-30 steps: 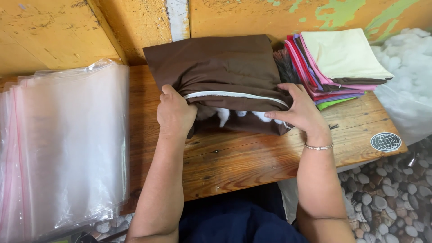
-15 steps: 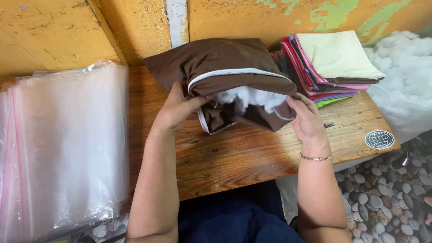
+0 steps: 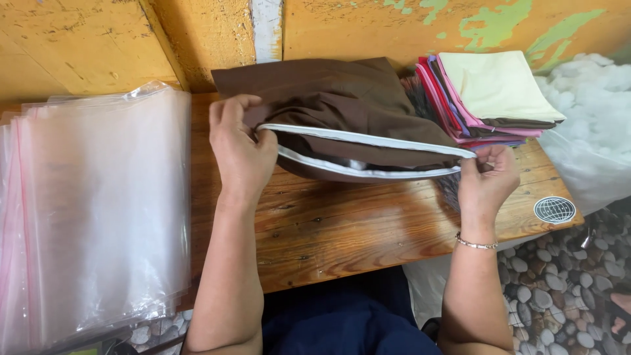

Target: The person stuffs white filling into a brown pillowcase by hand, then zips the case closed. They proceed to pat and smooth the pillow to distribute the filling evenly.

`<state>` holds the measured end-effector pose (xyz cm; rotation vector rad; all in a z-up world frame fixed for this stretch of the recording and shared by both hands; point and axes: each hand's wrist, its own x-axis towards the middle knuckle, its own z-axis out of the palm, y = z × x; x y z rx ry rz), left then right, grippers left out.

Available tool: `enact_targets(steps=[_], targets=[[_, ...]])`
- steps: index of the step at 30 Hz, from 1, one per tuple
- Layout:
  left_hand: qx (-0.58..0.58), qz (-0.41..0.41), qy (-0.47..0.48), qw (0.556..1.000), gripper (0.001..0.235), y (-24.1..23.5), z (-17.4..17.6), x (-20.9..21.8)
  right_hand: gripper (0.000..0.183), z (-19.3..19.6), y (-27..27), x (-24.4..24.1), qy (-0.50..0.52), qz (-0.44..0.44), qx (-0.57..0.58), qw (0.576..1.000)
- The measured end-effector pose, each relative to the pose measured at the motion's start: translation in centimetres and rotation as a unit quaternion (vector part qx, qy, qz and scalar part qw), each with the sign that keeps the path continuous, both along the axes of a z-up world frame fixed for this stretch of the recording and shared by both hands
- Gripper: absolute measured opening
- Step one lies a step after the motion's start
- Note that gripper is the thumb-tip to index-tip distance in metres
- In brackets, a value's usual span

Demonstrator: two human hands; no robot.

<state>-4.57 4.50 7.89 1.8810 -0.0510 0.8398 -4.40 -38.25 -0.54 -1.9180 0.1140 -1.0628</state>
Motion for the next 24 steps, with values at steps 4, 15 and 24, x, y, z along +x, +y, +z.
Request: enact_targets(steps=[4,15,24], targets=[[0.039,-0.26,0.1,0.96,0.032,0.2,4.2,-2.0,0.013,3.7,2.4,-2.2,-0.002,-0.133,-0.127,0.983],[0.286,-0.132,-0.014,0.949,0.053,-4.0,-0.4,-0.4,0.078,7.7,9.2,-4.7,0.372,0.028,-0.217,0.902],[0.39,-0.106,0.47,0.785,0.084,-5.7,0.5,-0.7,0.053,4.5,10.5,-2.7,0.238,0.008,-0.367,0.899]])
